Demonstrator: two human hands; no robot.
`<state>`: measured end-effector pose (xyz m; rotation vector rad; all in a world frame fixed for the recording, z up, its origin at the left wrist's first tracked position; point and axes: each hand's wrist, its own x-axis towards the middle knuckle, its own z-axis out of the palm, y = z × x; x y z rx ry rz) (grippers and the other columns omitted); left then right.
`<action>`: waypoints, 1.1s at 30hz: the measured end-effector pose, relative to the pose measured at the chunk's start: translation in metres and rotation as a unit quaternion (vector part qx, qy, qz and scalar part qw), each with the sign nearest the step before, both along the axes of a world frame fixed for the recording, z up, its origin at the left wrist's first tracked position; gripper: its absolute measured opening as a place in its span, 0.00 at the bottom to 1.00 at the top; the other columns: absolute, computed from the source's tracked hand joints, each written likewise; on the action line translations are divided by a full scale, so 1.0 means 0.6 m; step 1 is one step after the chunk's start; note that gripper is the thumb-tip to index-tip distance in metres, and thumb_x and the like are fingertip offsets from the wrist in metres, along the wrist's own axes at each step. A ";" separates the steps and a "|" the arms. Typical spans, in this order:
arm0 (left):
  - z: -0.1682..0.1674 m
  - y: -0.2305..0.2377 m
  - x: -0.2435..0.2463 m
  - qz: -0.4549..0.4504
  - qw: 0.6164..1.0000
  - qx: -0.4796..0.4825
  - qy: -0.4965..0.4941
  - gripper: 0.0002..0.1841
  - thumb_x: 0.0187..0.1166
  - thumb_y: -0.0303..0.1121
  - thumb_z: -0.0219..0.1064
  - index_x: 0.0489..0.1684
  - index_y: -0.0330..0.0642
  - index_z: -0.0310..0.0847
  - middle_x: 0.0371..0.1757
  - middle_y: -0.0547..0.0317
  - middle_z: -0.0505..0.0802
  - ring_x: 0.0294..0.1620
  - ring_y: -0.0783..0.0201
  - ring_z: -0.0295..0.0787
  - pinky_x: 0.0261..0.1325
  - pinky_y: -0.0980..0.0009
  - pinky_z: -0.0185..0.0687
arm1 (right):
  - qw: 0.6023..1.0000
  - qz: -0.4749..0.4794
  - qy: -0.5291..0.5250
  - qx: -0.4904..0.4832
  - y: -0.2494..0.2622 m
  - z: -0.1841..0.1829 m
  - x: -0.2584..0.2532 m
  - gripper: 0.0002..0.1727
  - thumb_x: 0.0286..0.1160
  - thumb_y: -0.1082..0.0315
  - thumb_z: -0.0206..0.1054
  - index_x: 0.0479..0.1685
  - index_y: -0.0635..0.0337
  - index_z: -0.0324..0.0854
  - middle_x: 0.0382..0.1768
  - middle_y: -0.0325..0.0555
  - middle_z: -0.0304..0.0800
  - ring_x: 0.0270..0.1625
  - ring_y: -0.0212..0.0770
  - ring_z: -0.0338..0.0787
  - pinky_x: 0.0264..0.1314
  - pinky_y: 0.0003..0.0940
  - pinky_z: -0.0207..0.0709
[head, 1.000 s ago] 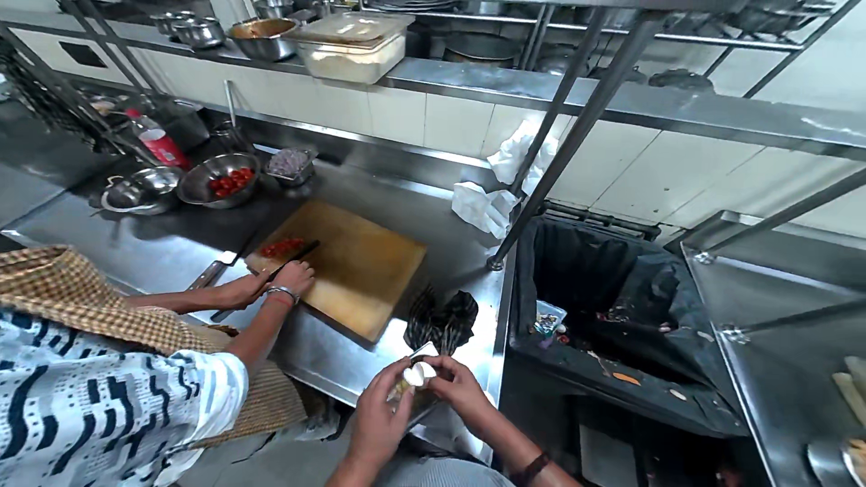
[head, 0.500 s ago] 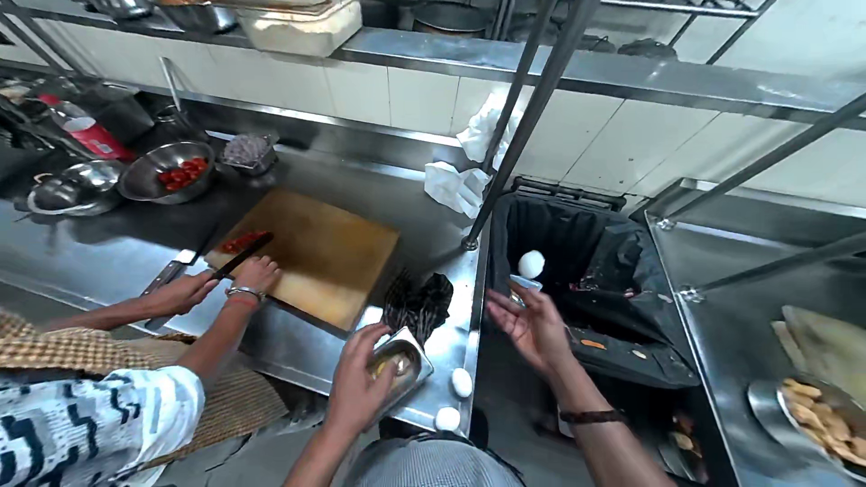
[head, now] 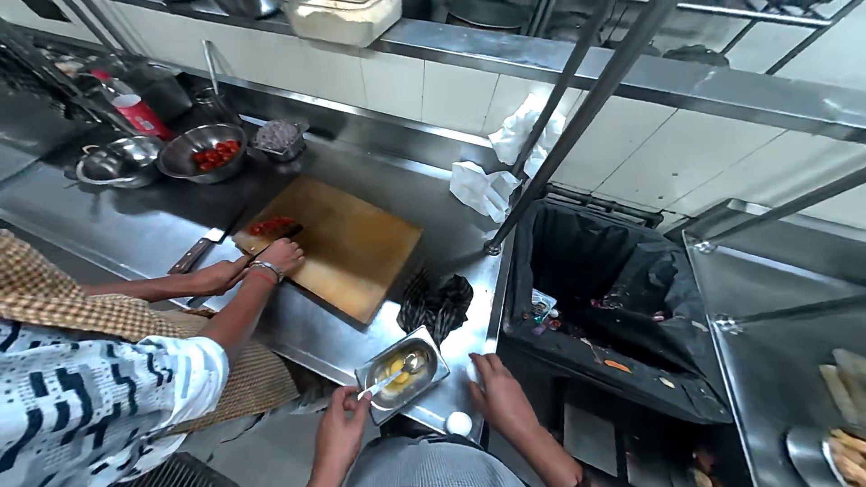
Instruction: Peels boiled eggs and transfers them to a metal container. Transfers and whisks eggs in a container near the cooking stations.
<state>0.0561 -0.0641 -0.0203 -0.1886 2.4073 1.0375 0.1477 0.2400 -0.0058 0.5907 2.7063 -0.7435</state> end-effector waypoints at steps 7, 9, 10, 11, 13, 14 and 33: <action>-0.009 0.016 -0.005 -0.035 0.998 0.026 -0.033 0.20 0.79 0.44 0.70 0.59 0.39 0.83 0.38 0.50 0.91 0.39 0.53 0.88 0.51 0.49 0.85 | 0.950 0.254 0.179 -0.006 -0.042 0.062 -0.088 0.22 0.82 0.64 0.65 0.75 0.43 0.82 0.75 0.46 0.83 0.76 0.53 0.82 0.74 0.48 0.81; -0.004 0.019 -0.007 -0.035 0.998 0.024 -0.038 0.20 0.80 0.44 0.70 0.61 0.40 0.83 0.38 0.51 0.91 0.40 0.54 0.89 0.52 0.50 0.85 | 0.947 0.299 0.113 0.018 -0.039 0.034 -0.100 0.24 0.79 0.69 0.65 0.75 0.42 0.81 0.75 0.47 0.82 0.75 0.58 0.80 0.70 0.54 0.83; -0.001 0.020 -0.009 -0.035 0.998 0.022 -0.039 0.20 0.80 0.44 0.70 0.62 0.40 0.83 0.39 0.52 0.91 0.40 0.55 0.89 0.53 0.50 0.85 | 0.948 0.303 0.095 0.020 -0.037 0.031 -0.104 0.25 0.78 0.70 0.66 0.75 0.43 0.81 0.74 0.48 0.82 0.75 0.59 0.80 0.70 0.54 0.83; 0.000 0.020 -0.014 -0.037 0.998 0.018 -0.042 0.20 0.80 0.44 0.70 0.63 0.41 0.83 0.40 0.52 0.92 0.41 0.55 0.89 0.54 0.50 0.85 | 0.950 0.298 0.090 0.016 -0.035 0.037 -0.108 0.25 0.77 0.69 0.67 0.75 0.43 0.81 0.73 0.49 0.82 0.75 0.59 0.80 0.71 0.54 0.82; 0.001 0.017 -0.013 -0.033 0.999 0.003 -0.043 0.22 0.78 0.46 0.71 0.65 0.43 0.82 0.42 0.52 0.92 0.44 0.54 0.90 0.55 0.48 0.85 | 0.960 0.260 0.103 -0.028 -0.035 0.056 -0.109 0.26 0.77 0.63 0.68 0.77 0.45 0.81 0.72 0.49 0.84 0.74 0.54 0.81 0.75 0.50 0.79; 0.005 0.015 -0.011 -0.029 0.999 -0.011 -0.029 0.25 0.77 0.49 0.71 0.67 0.43 0.81 0.45 0.52 0.93 0.47 0.53 0.91 0.56 0.47 0.86 | 0.965 0.227 0.111 -0.066 -0.035 0.062 -0.109 0.26 0.79 0.59 0.68 0.77 0.46 0.80 0.71 0.47 0.85 0.73 0.49 0.83 0.76 0.47 0.78; 0.128 0.125 -0.084 -0.282 0.943 0.155 0.082 0.26 0.72 0.45 0.71 0.72 0.53 0.84 0.62 0.62 0.93 0.52 0.67 0.91 0.59 0.62 0.89 | 0.793 -0.115 0.041 -0.596 -0.054 0.097 -0.112 0.16 0.83 0.62 0.69 0.59 0.64 0.80 0.49 0.54 0.89 0.42 0.47 0.94 0.47 0.43 0.93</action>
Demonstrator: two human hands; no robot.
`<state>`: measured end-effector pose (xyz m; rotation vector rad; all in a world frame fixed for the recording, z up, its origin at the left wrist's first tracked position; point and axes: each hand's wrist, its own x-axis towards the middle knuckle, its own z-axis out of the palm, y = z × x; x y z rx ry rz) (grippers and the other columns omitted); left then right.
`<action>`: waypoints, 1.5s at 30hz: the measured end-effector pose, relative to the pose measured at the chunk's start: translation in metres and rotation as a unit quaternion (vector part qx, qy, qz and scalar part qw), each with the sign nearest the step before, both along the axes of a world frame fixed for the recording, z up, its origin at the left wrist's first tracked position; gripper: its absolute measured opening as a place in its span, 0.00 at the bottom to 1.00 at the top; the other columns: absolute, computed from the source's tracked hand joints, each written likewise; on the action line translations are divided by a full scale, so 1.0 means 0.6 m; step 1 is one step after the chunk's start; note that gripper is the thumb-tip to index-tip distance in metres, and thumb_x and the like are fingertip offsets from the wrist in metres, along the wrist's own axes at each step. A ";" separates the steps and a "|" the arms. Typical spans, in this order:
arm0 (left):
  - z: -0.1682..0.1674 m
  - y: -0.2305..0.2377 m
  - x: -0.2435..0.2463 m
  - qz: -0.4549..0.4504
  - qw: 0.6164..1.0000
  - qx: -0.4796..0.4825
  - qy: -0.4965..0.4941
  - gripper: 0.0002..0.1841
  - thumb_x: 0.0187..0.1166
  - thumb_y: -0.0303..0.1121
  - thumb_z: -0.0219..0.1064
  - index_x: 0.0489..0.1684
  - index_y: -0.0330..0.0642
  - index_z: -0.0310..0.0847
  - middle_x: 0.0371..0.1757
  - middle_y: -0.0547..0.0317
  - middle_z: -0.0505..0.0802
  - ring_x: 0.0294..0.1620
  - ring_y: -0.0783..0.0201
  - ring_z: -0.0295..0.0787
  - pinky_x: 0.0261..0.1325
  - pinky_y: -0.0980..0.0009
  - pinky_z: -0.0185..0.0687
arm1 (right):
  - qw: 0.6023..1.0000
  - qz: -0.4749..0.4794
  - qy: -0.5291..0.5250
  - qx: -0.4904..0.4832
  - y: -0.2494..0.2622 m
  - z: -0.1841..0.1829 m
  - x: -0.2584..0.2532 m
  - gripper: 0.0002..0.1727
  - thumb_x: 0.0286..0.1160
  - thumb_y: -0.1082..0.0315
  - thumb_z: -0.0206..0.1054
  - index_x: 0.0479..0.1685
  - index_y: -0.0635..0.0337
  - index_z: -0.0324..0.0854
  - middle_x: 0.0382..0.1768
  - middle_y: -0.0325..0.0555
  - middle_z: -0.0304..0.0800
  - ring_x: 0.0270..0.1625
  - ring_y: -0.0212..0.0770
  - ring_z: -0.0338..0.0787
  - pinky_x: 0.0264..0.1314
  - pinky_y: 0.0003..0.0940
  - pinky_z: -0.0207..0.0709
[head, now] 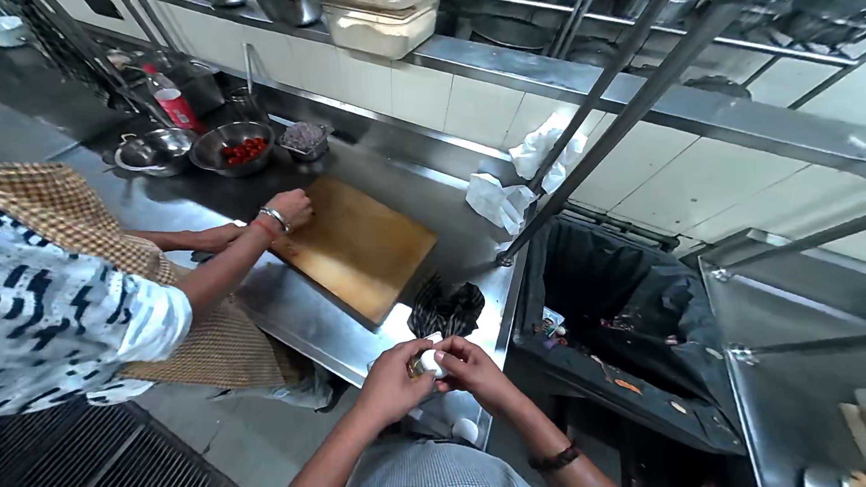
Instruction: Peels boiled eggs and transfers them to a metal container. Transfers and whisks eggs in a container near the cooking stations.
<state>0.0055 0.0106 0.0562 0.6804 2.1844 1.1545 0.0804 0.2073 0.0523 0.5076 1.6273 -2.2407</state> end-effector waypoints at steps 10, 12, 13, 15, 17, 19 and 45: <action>-0.011 0.012 0.029 -0.005 0.987 -0.099 0.129 0.26 0.76 0.45 0.66 0.74 0.52 0.82 0.59 0.56 0.94 0.56 0.59 0.93 0.64 0.55 0.88 | 0.998 0.038 0.006 0.053 -0.004 -0.022 0.001 0.19 0.79 0.65 0.71 0.65 0.63 0.81 0.54 0.52 0.91 0.48 0.46 0.95 0.53 0.43 0.92; -0.015 0.010 0.030 -0.010 0.984 -0.101 0.145 0.25 0.78 0.45 0.64 0.74 0.51 0.82 0.61 0.55 0.94 0.59 0.58 0.93 0.66 0.54 0.87 | 0.995 0.073 0.028 0.068 0.001 -0.025 0.002 0.23 0.73 0.69 0.74 0.68 0.63 0.80 0.56 0.51 0.91 0.51 0.45 0.94 0.56 0.43 0.91; -0.017 0.008 0.031 -0.015 0.983 -0.104 0.151 0.25 0.78 0.45 0.64 0.74 0.51 0.82 0.61 0.55 0.94 0.60 0.58 0.92 0.67 0.55 0.87 | 0.992 0.083 0.038 0.083 0.002 -0.027 0.002 0.25 0.70 0.71 0.75 0.68 0.62 0.81 0.56 0.50 0.92 0.52 0.44 0.94 0.57 0.42 0.90; -0.017 0.005 0.031 -0.030 0.981 -0.115 0.154 0.25 0.80 0.47 0.63 0.75 0.50 0.82 0.62 0.54 0.93 0.61 0.57 0.92 0.69 0.55 0.86 | 0.988 0.090 0.053 0.110 0.002 -0.033 0.000 0.25 0.66 0.70 0.76 0.66 0.61 0.83 0.54 0.48 0.93 0.50 0.42 0.94 0.56 0.41 0.90; -0.017 0.002 0.028 -0.043 0.979 -0.115 0.165 0.25 0.81 0.47 0.62 0.75 0.50 0.81 0.62 0.54 0.93 0.61 0.57 0.92 0.69 0.55 0.86 | 0.987 0.092 0.056 0.122 0.003 -0.035 -0.002 0.25 0.65 0.69 0.78 0.65 0.61 0.84 0.53 0.47 0.94 0.50 0.41 0.95 0.55 0.41 0.91; -0.018 -0.002 0.027 -0.048 0.976 -0.109 0.181 0.25 0.81 0.47 0.63 0.74 0.49 0.82 0.60 0.53 0.94 0.59 0.56 0.93 0.67 0.55 0.87 | 0.986 0.091 0.055 0.127 0.000 -0.034 -0.004 0.24 0.64 0.69 0.78 0.64 0.61 0.85 0.52 0.47 0.95 0.49 0.41 0.95 0.55 0.41 0.91; -0.050 -0.004 0.006 -0.058 0.982 -0.085 0.160 0.23 0.81 0.35 0.58 0.75 0.44 0.81 0.62 0.48 0.93 0.60 0.54 0.92 0.68 0.55 0.86 | 0.982 -0.014 -0.017 0.188 -0.019 -0.068 -0.006 0.19 0.62 0.67 0.73 0.55 0.58 0.91 0.48 0.46 0.95 0.46 0.42 0.95 0.51 0.43 0.92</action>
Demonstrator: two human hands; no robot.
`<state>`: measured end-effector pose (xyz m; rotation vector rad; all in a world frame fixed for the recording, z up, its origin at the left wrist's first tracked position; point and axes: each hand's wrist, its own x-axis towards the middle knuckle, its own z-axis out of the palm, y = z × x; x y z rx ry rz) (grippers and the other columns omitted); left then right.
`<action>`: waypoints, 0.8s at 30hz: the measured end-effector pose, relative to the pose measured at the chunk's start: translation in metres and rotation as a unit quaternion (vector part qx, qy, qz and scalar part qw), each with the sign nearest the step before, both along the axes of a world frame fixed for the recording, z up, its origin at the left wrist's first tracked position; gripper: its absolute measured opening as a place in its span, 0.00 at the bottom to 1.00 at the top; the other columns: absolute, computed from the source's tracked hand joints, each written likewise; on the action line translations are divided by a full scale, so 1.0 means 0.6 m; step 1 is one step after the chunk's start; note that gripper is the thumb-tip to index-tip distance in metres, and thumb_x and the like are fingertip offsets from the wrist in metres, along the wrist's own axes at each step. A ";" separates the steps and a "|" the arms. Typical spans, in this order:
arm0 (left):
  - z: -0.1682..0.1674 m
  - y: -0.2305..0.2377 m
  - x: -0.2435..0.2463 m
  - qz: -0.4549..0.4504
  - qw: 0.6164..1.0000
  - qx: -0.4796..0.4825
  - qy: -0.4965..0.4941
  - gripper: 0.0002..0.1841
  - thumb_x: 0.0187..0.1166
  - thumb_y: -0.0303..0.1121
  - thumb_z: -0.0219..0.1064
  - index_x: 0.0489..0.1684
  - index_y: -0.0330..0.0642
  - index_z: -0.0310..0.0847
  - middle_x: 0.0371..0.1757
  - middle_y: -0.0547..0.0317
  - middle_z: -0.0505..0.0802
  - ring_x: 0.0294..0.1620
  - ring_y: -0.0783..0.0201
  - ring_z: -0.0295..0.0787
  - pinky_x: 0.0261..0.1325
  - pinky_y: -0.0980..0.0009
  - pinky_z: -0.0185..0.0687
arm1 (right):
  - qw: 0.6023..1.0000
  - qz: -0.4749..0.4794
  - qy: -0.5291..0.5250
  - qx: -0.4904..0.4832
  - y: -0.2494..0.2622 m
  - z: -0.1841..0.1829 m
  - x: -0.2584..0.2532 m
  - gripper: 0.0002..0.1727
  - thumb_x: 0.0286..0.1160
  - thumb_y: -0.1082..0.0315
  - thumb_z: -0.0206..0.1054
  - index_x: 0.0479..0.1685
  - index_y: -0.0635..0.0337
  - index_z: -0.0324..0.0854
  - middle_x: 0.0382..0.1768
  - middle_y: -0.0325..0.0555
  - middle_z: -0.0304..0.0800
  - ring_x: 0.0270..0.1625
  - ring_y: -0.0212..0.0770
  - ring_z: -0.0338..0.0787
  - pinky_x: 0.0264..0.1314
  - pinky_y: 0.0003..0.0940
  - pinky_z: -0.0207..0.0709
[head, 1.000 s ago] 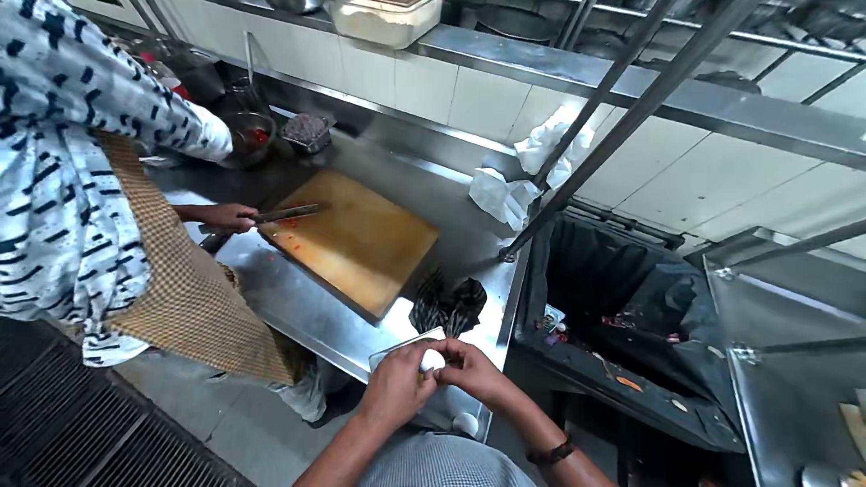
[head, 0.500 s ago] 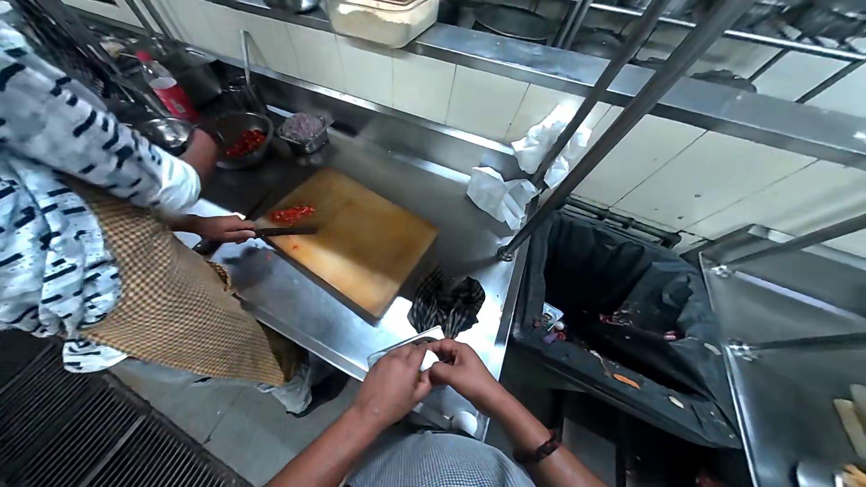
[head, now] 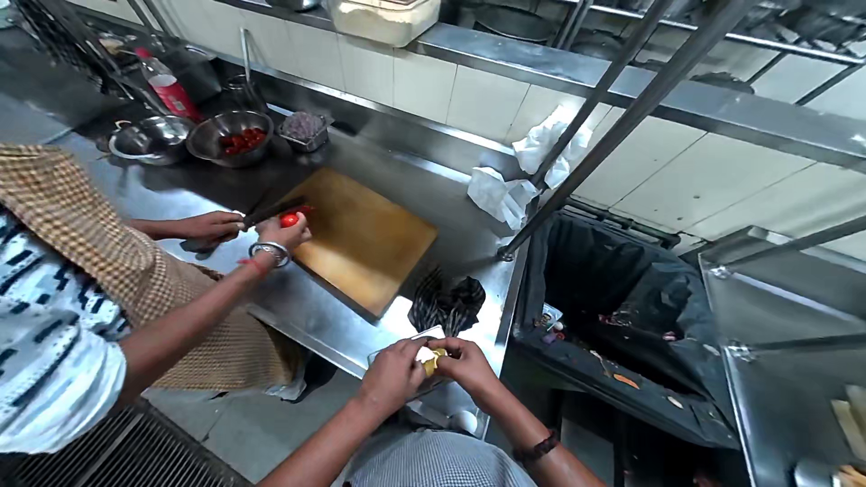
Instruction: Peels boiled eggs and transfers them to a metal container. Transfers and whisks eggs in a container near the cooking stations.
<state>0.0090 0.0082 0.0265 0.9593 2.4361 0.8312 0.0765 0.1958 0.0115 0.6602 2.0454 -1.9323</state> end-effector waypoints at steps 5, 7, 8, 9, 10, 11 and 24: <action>0.000 0.003 -0.010 -0.023 1.000 -0.019 -0.003 0.25 0.84 0.36 0.58 0.80 0.45 0.77 0.68 0.49 0.90 0.68 0.54 0.88 0.76 0.57 0.80 | 0.960 0.116 0.069 0.245 -0.007 0.014 0.000 0.28 0.63 0.62 0.71 0.70 0.44 0.87 0.51 0.38 0.95 0.46 0.35 0.93 0.53 0.41 0.88; 0.006 0.002 -0.014 -0.045 0.998 -0.041 0.034 0.25 0.86 0.38 0.58 0.82 0.45 0.75 0.76 0.50 0.86 0.78 0.54 0.81 0.82 0.58 0.73 | 0.928 0.164 0.086 0.324 -0.010 0.027 0.001 0.32 0.66 0.63 0.71 0.77 0.43 0.81 0.59 0.41 0.93 0.56 0.39 0.92 0.64 0.45 0.86; 0.004 -0.001 -0.014 -0.051 0.996 -0.036 0.057 0.25 0.86 0.38 0.58 0.82 0.46 0.75 0.77 0.52 0.85 0.79 0.54 0.80 0.82 0.58 0.74 | 0.915 0.179 0.098 0.348 -0.010 0.032 0.003 0.33 0.66 0.64 0.71 0.78 0.45 0.80 0.62 0.42 0.92 0.62 0.40 0.91 0.70 0.45 0.84; 0.000 -0.004 -0.014 -0.056 0.995 -0.020 0.084 0.24 0.86 0.39 0.59 0.81 0.46 0.76 0.76 0.52 0.86 0.77 0.54 0.81 0.80 0.58 0.76 | 0.903 0.190 0.112 0.368 -0.011 0.036 0.004 0.32 0.67 0.64 0.71 0.78 0.47 0.80 0.65 0.43 0.91 0.67 0.41 0.89 0.75 0.46 0.81; -0.005 -0.008 -0.014 -0.060 0.992 0.004 0.113 0.23 0.86 0.38 0.60 0.79 0.45 0.78 0.75 0.53 0.87 0.76 0.54 0.83 0.79 0.59 0.78 | 0.895 0.196 0.123 0.382 -0.011 0.039 0.005 0.32 0.67 0.65 0.71 0.78 0.48 0.81 0.67 0.42 0.90 0.71 0.42 0.87 0.78 0.45 0.78; -0.009 -0.011 -0.013 -0.060 0.987 0.031 0.146 0.22 0.85 0.38 0.62 0.77 0.45 0.80 0.73 0.53 0.88 0.73 0.54 0.85 0.76 0.60 0.80 | 0.889 0.200 0.131 0.391 -0.011 0.044 0.006 0.32 0.67 0.66 0.70 0.78 0.49 0.81 0.68 0.42 0.90 0.73 0.43 0.86 0.80 0.45 0.77; -0.007 0.004 0.007 0.156 0.962 0.141 -0.175 0.24 0.67 0.43 0.82 0.63 0.50 0.90 0.54 0.61 0.93 0.49 0.69 0.92 0.56 0.69 0.91 | 0.987 0.048 0.122 -0.096 -0.009 -0.026 0.019 0.27 0.70 0.71 0.74 0.71 0.62 0.81 0.61 0.50 0.91 0.57 0.43 0.93 0.60 0.44 0.90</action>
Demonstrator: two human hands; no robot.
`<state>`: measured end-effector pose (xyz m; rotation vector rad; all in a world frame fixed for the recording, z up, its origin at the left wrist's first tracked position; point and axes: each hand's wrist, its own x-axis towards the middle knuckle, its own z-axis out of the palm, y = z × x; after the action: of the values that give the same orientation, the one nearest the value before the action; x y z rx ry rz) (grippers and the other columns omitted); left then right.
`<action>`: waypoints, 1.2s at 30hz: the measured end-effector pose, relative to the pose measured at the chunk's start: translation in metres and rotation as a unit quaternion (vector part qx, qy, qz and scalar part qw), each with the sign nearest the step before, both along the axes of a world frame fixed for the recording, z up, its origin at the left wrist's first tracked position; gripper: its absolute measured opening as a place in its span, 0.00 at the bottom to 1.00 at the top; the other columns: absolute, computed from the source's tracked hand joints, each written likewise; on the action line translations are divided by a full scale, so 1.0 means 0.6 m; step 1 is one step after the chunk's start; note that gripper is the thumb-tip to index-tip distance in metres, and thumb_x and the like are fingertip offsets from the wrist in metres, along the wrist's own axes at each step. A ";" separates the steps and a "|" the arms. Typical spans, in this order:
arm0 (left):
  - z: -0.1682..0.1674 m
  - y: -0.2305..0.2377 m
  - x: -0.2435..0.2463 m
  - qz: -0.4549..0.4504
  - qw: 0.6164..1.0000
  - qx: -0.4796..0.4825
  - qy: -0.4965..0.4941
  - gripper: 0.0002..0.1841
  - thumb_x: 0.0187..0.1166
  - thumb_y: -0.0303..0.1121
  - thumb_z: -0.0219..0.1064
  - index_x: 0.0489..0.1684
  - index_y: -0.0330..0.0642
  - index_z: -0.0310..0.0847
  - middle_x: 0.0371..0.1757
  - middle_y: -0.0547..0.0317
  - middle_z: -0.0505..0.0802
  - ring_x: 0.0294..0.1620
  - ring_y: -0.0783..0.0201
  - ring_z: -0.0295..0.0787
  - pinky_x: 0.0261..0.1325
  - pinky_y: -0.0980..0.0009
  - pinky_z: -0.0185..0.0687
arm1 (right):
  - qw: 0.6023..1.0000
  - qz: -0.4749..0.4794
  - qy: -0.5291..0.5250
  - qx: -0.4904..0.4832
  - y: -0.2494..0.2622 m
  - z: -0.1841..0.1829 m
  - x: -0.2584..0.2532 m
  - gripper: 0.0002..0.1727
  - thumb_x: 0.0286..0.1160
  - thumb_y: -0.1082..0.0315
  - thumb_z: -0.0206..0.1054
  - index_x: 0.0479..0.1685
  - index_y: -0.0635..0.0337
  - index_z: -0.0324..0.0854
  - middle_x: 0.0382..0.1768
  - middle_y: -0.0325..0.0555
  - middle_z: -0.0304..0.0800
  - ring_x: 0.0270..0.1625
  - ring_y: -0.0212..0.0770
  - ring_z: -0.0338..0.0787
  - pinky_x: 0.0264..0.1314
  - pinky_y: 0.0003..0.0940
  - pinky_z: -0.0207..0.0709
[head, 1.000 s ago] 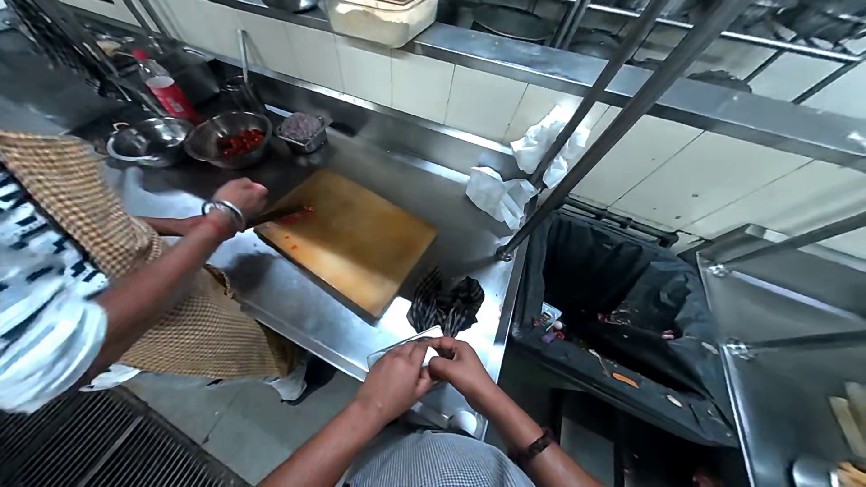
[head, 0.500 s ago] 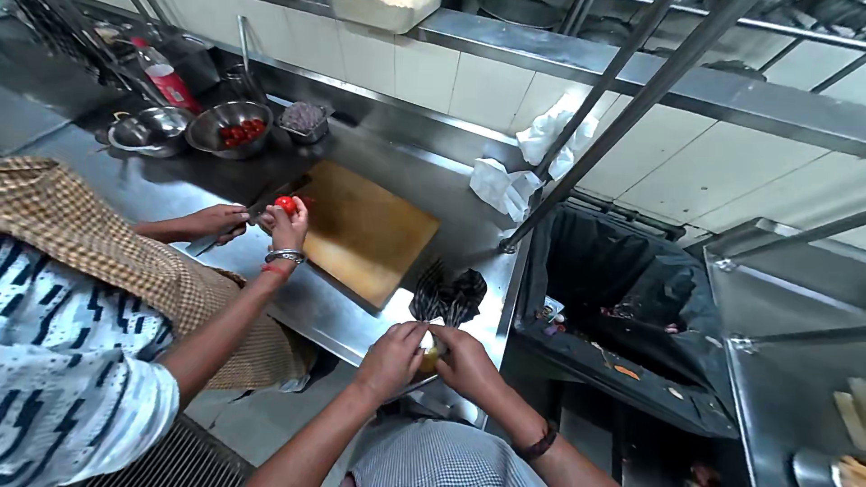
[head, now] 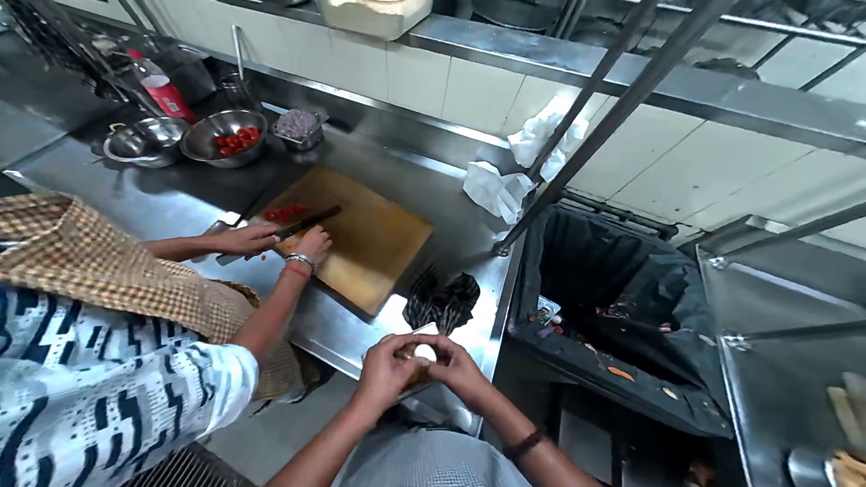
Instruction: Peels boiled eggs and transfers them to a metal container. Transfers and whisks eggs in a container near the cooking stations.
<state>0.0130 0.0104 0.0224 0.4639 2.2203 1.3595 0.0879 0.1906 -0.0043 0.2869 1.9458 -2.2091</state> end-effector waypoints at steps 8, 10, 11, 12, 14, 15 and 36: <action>0.082 0.039 -0.023 0.016 0.996 0.086 0.014 0.20 0.81 0.45 0.70 0.65 0.46 0.86 0.51 0.64 0.95 0.43 0.67 0.94 0.47 0.67 0.95 | 0.908 -0.248 0.089 -0.327 0.187 0.100 0.058 0.22 0.68 0.63 0.72 0.64 0.56 0.82 0.57 0.55 0.93 0.53 0.46 0.95 0.57 0.40 0.91; 0.081 0.024 -0.030 0.038 0.995 0.073 0.057 0.18 0.80 0.46 0.69 0.62 0.48 0.87 0.47 0.67 0.95 0.38 0.69 0.92 0.42 0.69 0.92 | 0.894 -0.312 0.137 -0.292 0.260 0.114 0.066 0.23 0.83 0.53 0.60 0.73 0.48 0.79 0.66 0.54 0.90 0.58 0.47 0.96 0.58 0.38 0.91; 0.075 0.013 -0.031 0.048 0.994 0.065 0.070 0.18 0.80 0.46 0.69 0.61 0.49 0.88 0.46 0.67 0.95 0.37 0.70 0.92 0.41 0.70 0.91 | 0.913 -0.335 0.105 -0.209 0.282 0.106 0.074 0.25 0.88 0.54 0.58 0.80 0.48 0.73 0.68 0.55 0.89 0.58 0.49 0.96 0.59 0.41 0.91; 0.066 -0.001 -0.030 0.058 0.994 0.052 0.079 0.18 0.79 0.46 0.69 0.61 0.49 0.88 0.45 0.67 0.95 0.36 0.70 0.91 0.40 0.70 0.90 | 0.941 -0.326 0.041 -0.075 0.288 0.091 0.083 0.27 0.88 0.58 0.59 0.84 0.53 0.66 0.66 0.54 0.88 0.55 0.48 0.95 0.58 0.42 0.91; 0.044 -0.033 -0.024 0.085 0.991 0.016 0.099 0.18 0.79 0.45 0.68 0.61 0.47 0.88 0.44 0.68 0.94 0.34 0.72 0.88 0.37 0.72 0.87 | 0.964 -0.211 -0.039 0.158 0.258 0.048 0.104 0.27 0.75 0.64 0.73 0.72 0.64 0.77 0.60 0.53 0.90 0.50 0.47 0.95 0.54 0.46 0.92; 0.031 -0.050 -0.020 0.106 0.988 -0.005 0.109 0.17 0.79 0.44 0.68 0.60 0.47 0.88 0.44 0.67 0.94 0.33 0.72 0.87 0.37 0.73 0.86 | 0.963 -0.123 -0.042 0.237 0.227 0.027 0.115 0.23 0.71 0.62 0.76 0.64 0.61 0.85 0.57 0.49 0.92 0.48 0.43 0.94 0.52 0.44 0.91; -0.087 -0.096 0.037 0.155 0.966 -0.155 -0.140 0.21 0.78 0.46 0.73 0.57 0.39 0.81 0.34 0.53 0.90 0.36 0.56 0.88 0.49 0.52 0.85 | 0.817 0.124 0.190 0.530 0.053 0.064 0.016 0.20 0.81 0.59 0.67 0.72 0.43 0.84 0.71 0.42 0.86 0.73 0.48 0.83 0.74 0.45 0.80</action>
<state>0.0355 -0.0471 -0.0299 -0.1855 2.2694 1.1077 0.0973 0.2226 0.0340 -0.3014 3.0288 -0.8438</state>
